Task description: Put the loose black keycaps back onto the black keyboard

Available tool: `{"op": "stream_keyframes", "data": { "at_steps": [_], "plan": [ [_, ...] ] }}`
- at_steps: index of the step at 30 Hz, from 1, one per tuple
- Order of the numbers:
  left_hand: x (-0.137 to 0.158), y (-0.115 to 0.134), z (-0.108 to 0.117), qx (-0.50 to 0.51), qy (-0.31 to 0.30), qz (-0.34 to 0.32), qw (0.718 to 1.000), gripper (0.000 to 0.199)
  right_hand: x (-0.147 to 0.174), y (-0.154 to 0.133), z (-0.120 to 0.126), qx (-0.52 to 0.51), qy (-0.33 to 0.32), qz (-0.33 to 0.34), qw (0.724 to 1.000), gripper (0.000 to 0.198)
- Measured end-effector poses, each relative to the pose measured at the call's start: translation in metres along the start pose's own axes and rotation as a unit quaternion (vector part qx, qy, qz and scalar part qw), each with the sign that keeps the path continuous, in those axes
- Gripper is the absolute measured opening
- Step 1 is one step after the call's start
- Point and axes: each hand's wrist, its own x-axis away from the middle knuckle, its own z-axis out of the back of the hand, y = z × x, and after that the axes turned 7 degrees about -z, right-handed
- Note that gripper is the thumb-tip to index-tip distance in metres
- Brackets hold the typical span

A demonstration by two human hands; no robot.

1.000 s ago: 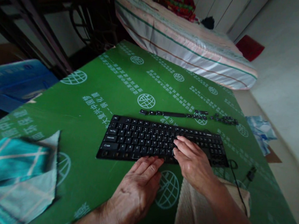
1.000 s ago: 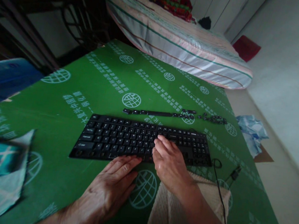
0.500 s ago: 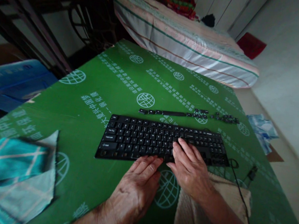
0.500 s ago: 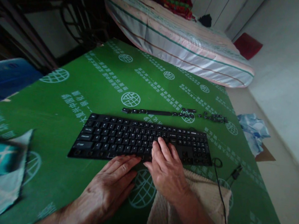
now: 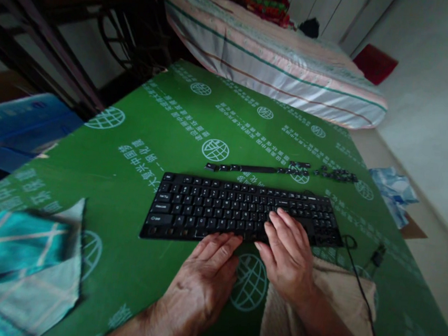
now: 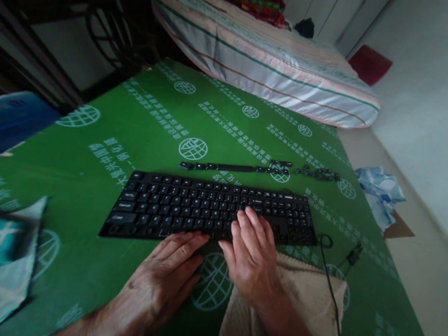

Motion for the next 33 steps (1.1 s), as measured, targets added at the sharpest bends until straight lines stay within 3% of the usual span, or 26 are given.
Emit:
{"op": "stream_keyframes", "data": {
  "at_steps": [12, 20, 33],
  "plan": [
    [-0.002, -0.001, 0.003, 0.005, -0.002, -0.009, 1.0, 0.019, 0.001, -0.004, -0.004, -0.021, -0.011, -0.011, 1.0, 0.027],
    [0.003, -0.005, -0.008, 0.011, 0.023, 0.0, 1.0, 0.019, 0.009, 0.019, -0.005, -0.123, 0.095, -0.143, 0.977, 0.027],
    [0.008, -0.009, -0.019, 0.008, 0.053, 0.002, 0.999, 0.021, 0.011, 0.033, -0.008, -0.016, 0.126, -0.163, 0.978, 0.015]
  ]
}}
